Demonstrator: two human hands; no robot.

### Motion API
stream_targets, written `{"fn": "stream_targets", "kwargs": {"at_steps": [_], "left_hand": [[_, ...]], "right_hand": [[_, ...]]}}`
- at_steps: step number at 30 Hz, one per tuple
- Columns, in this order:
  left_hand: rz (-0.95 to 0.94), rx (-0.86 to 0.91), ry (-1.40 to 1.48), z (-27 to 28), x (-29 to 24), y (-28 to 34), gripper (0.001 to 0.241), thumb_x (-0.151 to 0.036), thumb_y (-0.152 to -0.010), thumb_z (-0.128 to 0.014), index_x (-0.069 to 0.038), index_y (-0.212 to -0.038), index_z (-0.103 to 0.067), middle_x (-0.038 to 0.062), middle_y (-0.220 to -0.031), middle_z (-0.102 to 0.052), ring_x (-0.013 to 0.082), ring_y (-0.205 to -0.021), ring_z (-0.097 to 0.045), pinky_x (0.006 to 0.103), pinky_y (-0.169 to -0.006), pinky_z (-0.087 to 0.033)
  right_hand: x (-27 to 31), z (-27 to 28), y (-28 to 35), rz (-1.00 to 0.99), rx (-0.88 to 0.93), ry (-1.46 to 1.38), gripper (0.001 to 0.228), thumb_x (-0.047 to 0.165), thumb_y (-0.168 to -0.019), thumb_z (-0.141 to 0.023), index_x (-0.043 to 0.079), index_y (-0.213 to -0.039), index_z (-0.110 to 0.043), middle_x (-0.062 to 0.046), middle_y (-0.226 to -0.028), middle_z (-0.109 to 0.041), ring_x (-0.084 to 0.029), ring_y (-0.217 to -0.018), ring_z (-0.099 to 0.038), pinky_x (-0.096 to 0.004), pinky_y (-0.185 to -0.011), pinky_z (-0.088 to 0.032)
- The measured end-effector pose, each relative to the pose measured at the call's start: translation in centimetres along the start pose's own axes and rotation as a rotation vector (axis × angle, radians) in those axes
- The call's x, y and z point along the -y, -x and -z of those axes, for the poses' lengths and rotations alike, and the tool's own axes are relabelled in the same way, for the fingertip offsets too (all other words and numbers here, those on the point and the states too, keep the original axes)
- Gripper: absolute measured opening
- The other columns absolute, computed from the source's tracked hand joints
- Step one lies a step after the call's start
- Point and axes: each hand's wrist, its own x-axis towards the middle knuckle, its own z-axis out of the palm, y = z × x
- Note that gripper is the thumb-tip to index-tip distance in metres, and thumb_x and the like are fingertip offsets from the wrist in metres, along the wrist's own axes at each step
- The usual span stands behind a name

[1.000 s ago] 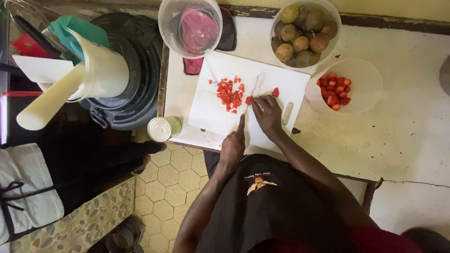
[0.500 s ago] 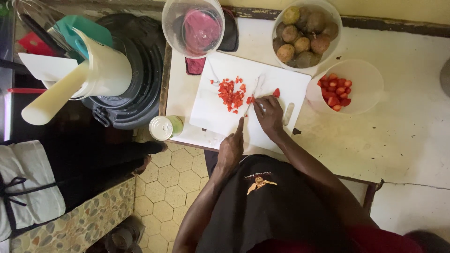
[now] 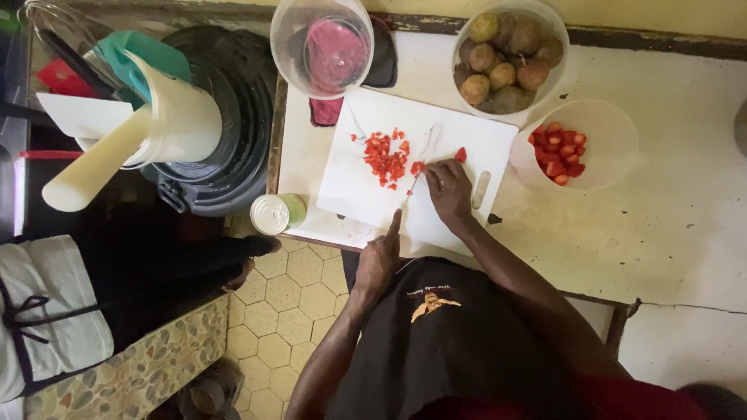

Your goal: Chopping strawberries into small pieces on a cutting board using a knife

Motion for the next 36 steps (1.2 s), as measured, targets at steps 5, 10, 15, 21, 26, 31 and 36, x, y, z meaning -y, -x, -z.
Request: {"fn": "stream_targets", "kwargs": {"at_steps": [5,10,15,21,26,31,36], "left_hand": [[-0.039,-0.061,0.012,-1.1,0.1,-1.9,0.067,-0.021,-0.119,-0.053,-0.032,-0.183,-0.037,0.032,-0.092,-0.082,0.0553,-0.087,-0.083,0.0668,-0.074,-0.065],[-0.076,-0.093,-0.006,-0.7,-1.5,-3.5,0.065,-0.018,-0.119,-0.054,-0.030,-0.182,-0.042,0.031,-0.090,-0.082,0.0530,-0.084,-0.084,0.0634,-0.072,-0.067],[-0.086,-0.092,0.020,-1.5,-0.3,-2.6,0.066,-0.016,-0.119,-0.052,-0.026,-0.183,-0.039,0.032,-0.087,-0.082,0.0537,-0.084,-0.083,0.0638,-0.071,-0.066],[-0.061,-0.064,0.042,-2.6,0.9,-1.3,0.068,-0.021,-0.120,-0.049,-0.032,-0.185,-0.032,0.030,-0.093,-0.081,0.0525,-0.087,-0.083,0.0664,-0.073,-0.066],[-0.088,-0.042,-0.024,-4.4,2.0,-2.6,0.066,-0.026,-0.121,-0.050,-0.035,-0.185,-0.033,0.027,-0.094,-0.082,0.0495,-0.087,-0.084,0.0632,-0.075,-0.067],[-0.097,-0.106,-0.008,-1.4,1.2,-2.7,0.069,-0.016,-0.116,-0.054,-0.024,-0.183,-0.040,0.029,-0.088,-0.082,0.0507,-0.083,-0.084,0.0646,-0.070,-0.064],[0.024,-0.157,0.193,-0.7,1.2,-3.9,0.060,-0.034,-0.117,-0.058,-0.033,-0.176,-0.054,0.013,-0.087,-0.082,0.0317,-0.080,-0.086,0.0458,-0.067,-0.067]], "right_hand": [[0.1,-0.1,0.2,-0.004,-0.007,0.002,0.005,0.006,-0.109,-0.084,0.010,-0.112,-0.083,-0.004,-0.105,-0.071,-0.029,-0.097,-0.078,-0.038,-0.085,-0.066],[-0.3,0.0,0.2,0.020,-0.007,0.049,0.007,0.005,-0.107,-0.086,0.010,-0.111,-0.083,-0.006,-0.103,-0.071,-0.031,-0.095,-0.078,-0.040,-0.083,-0.067],[0.3,0.0,0.1,0.003,-0.008,0.014,0.007,0.006,-0.107,-0.085,0.010,-0.112,-0.083,-0.006,-0.104,-0.071,-0.030,-0.096,-0.078,-0.039,-0.084,-0.065],[0.7,0.5,0.4,-0.129,-0.006,-0.101,0.009,0.007,-0.112,-0.081,0.009,-0.119,-0.085,-0.007,-0.111,-0.073,-0.031,-0.105,-0.079,-0.041,-0.097,-0.064],[0.8,4.8,-1.1,-0.032,-0.043,0.210,0.036,0.006,-0.112,-0.076,0.013,-0.148,-0.074,-0.011,-0.135,-0.066,-0.035,-0.126,-0.066,-0.054,-0.111,-0.049],[-2.1,5.1,0.0,-0.110,0.025,0.234,0.027,0.004,-0.114,-0.069,0.008,-0.138,-0.079,-0.015,-0.130,-0.068,-0.044,-0.116,-0.069,-0.055,-0.104,-0.054],[-1.4,3.1,0.8,-0.140,0.082,0.176,0.019,0.023,-0.120,-0.064,0.026,-0.134,-0.077,0.001,-0.113,-0.070,-0.031,-0.107,-0.072,-0.050,-0.098,-0.053]]}}
